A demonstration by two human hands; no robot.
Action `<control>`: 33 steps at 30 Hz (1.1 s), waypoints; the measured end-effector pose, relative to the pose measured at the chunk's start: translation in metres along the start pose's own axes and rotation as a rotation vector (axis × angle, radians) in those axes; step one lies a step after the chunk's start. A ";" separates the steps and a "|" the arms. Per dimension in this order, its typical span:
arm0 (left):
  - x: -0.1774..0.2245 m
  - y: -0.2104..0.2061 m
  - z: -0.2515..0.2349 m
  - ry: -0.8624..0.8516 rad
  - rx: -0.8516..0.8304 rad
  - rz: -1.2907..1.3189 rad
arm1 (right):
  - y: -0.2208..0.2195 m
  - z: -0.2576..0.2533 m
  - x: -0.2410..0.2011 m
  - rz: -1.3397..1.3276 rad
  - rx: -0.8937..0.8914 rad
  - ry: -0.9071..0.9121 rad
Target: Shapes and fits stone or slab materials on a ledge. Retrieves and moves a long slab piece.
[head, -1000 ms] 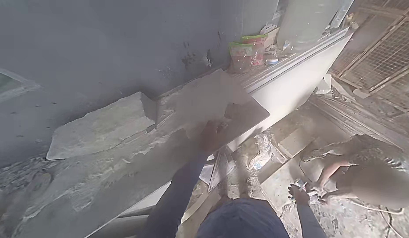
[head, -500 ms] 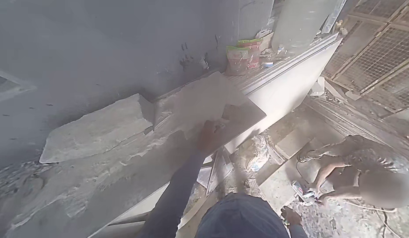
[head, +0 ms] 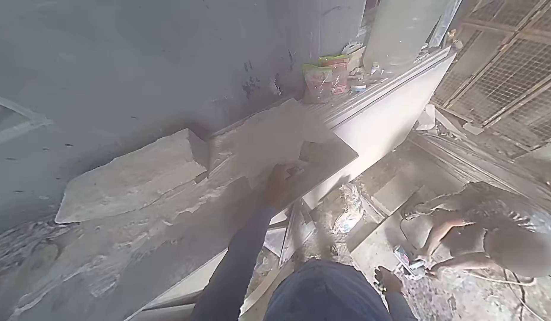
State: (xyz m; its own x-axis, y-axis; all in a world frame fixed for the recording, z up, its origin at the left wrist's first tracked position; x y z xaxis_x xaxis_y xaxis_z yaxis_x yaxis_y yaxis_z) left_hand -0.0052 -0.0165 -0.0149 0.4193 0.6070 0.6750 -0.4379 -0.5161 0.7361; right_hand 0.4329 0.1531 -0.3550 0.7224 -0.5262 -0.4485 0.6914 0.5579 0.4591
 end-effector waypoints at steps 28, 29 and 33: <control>-0.004 0.004 -0.008 -0.042 0.000 -0.009 | -0.007 0.010 -0.007 -0.168 0.028 -0.012; -0.004 0.003 -0.008 -0.050 0.007 -0.011 | -0.008 0.009 -0.011 -0.182 0.023 -0.007; -0.007 0.002 -0.010 -0.048 0.036 -0.016 | -0.007 0.017 -0.030 -0.221 0.013 0.029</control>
State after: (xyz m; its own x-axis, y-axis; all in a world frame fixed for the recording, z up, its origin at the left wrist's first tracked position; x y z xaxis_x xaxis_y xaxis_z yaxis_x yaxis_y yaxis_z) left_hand -0.0174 -0.0155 -0.0184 0.4639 0.5860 0.6644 -0.4026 -0.5286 0.7473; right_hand 0.4065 0.1538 -0.3316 0.5533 -0.6159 -0.5609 0.8328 0.4231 0.3570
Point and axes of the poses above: each hand's wrist, its own z-axis away from the middle knuckle, its own y-axis out of the back of the hand, x = y × z, the point moved 1 cm from there along -z, towards the middle knuckle, and after that the axes turned 3 degrees about z, right-handed, at the moved point
